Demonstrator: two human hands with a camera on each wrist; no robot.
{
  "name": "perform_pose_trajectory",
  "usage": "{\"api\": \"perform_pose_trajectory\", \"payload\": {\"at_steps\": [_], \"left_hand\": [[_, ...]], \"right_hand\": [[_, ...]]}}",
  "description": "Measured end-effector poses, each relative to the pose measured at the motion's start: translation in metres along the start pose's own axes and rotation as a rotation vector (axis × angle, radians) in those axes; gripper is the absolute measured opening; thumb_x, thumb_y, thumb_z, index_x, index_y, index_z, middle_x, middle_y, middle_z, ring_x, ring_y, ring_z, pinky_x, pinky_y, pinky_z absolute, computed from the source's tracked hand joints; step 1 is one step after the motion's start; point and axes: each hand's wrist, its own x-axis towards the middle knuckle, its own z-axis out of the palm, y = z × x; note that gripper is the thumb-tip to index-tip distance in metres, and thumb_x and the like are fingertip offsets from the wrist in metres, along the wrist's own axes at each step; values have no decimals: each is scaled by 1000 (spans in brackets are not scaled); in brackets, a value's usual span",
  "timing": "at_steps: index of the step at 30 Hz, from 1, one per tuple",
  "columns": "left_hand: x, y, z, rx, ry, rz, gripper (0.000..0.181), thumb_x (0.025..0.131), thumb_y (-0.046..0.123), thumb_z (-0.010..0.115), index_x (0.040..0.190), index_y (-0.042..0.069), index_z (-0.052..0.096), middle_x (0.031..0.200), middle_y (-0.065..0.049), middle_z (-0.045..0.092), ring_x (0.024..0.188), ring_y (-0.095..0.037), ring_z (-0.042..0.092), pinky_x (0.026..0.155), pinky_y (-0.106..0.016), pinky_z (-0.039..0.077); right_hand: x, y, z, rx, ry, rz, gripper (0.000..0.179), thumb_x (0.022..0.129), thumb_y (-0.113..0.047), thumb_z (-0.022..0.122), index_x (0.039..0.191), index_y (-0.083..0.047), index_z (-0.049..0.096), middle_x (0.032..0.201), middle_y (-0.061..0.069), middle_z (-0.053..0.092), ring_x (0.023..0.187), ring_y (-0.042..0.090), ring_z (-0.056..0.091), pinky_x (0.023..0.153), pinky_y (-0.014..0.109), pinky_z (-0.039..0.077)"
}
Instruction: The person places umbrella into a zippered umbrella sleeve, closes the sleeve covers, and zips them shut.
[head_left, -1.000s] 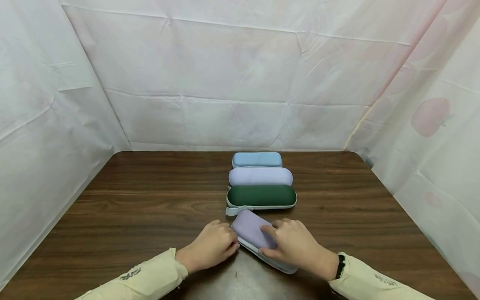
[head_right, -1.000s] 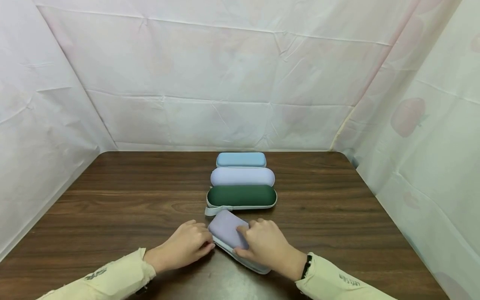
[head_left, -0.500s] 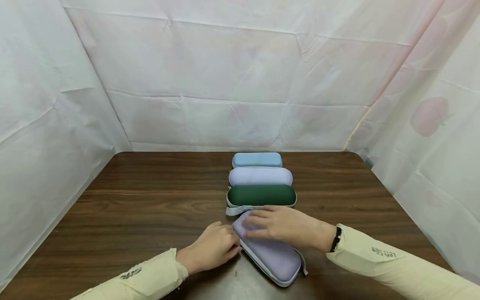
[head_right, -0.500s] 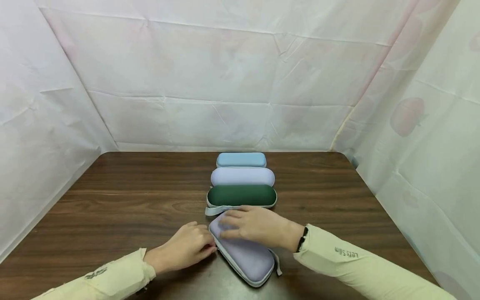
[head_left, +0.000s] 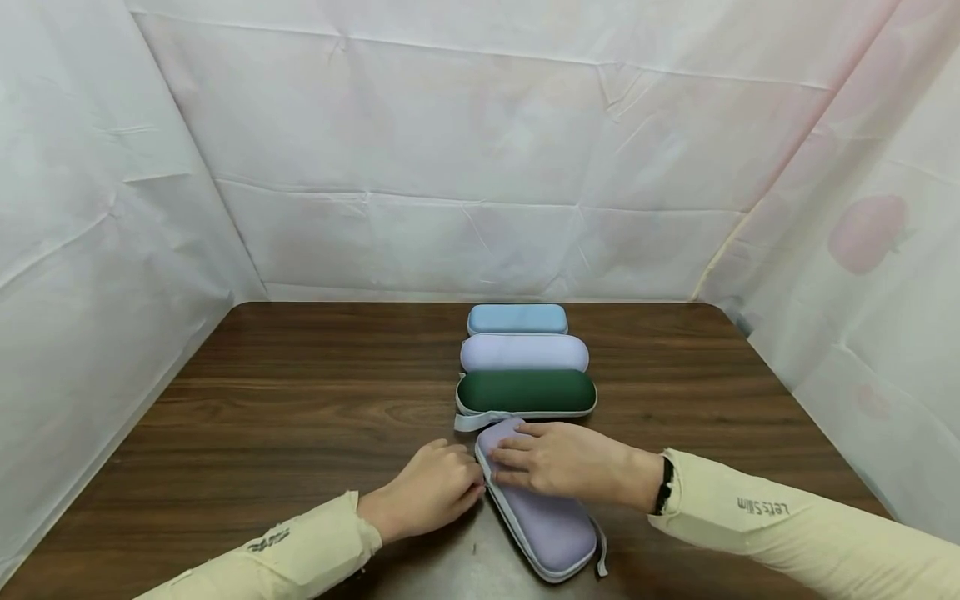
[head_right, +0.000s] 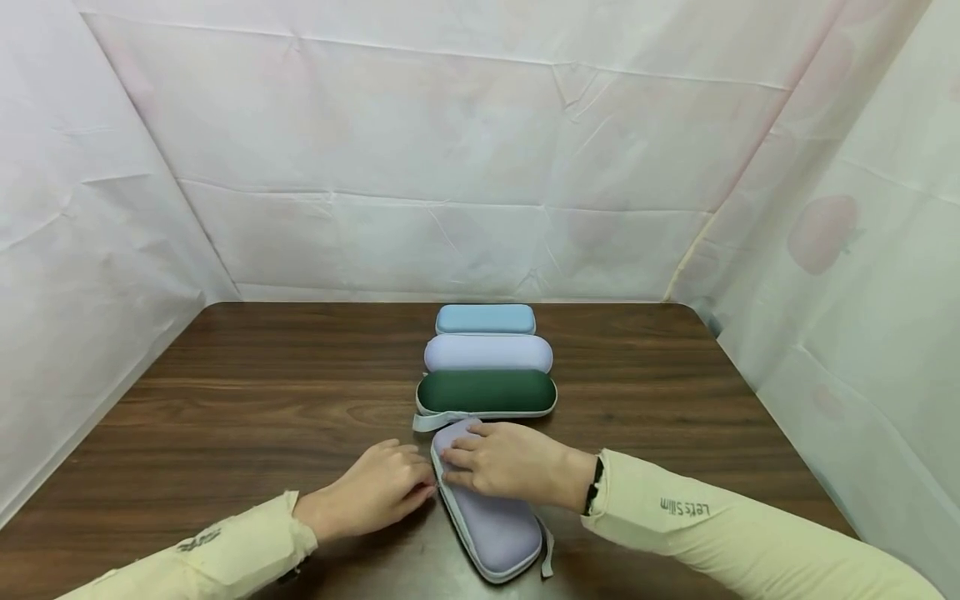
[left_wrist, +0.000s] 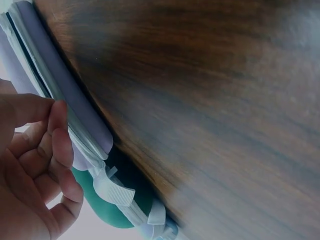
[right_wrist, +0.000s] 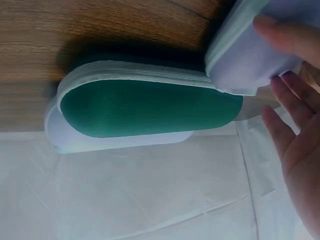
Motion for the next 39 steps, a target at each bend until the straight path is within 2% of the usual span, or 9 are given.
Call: {"api": "perform_pose_trajectory", "payload": {"at_steps": [8,13,16,18,25,27,29,33,39], "left_hand": [[3,-2,4,28,38,22,20,82,20,71,65,18,60,62,8,54,63,-11,53,54,-26,34],[5,-1,5,19,47,33,19,82,21,70,66,19,61,63,8,54,63,-11,52,55,-25,35],[6,0,5,17,43,41,19,82,22,70,66,20,61,63,9,54,63,-10,53,54,-25,34],[7,0,5,17,30,39,19,83,22,70,66,20,61,63,10,54,63,-10,53,55,-25,33],[8,2,3,18,-12,31,19,84,24,69,67,21,62,65,11,56,65,-10,53,55,-24,32],[8,2,3,17,-18,31,19,84,23,69,67,22,61,65,11,56,65,-10,52,55,-24,32],[8,1,3,19,-21,33,20,84,23,69,66,22,61,65,11,56,65,-10,52,55,-24,31],[6,0,2,18,-23,40,22,84,23,69,64,22,59,65,11,57,64,-10,52,56,-25,31],[-2,-4,-2,27,-23,38,22,83,21,70,64,21,59,65,11,57,66,-10,52,55,-24,29]], "right_hand": [[3,0,-1,-46,-11,29,37,87,-26,64,124,-29,63,120,-5,58,110,10,54,94,32,44],[4,2,-4,-54,-23,51,32,86,-27,65,117,-29,65,100,-5,56,94,8,54,83,26,45],[4,4,-7,-35,-60,63,33,83,-28,70,116,-28,66,94,-5,53,87,9,52,76,24,43],[3,6,-9,10,-90,79,38,79,-29,75,116,-26,66,93,-4,53,86,10,52,75,24,43],[-1,8,-10,231,-169,163,69,54,-41,91,113,-17,65,101,-3,54,95,12,53,80,24,46],[-2,8,-8,277,-193,184,72,51,-42,92,112,-16,64,104,-4,54,97,12,52,80,23,46],[-3,8,-7,319,-213,200,73,50,-43,92,112,-15,63,105,-5,54,97,11,52,79,23,46],[-8,9,-5,379,-233,215,72,56,-47,88,114,-11,64,101,-5,53,96,10,52,80,23,46],[-24,9,4,462,-172,255,74,65,-54,80,117,-4,63,98,0,52,93,13,52,80,26,46]]}}
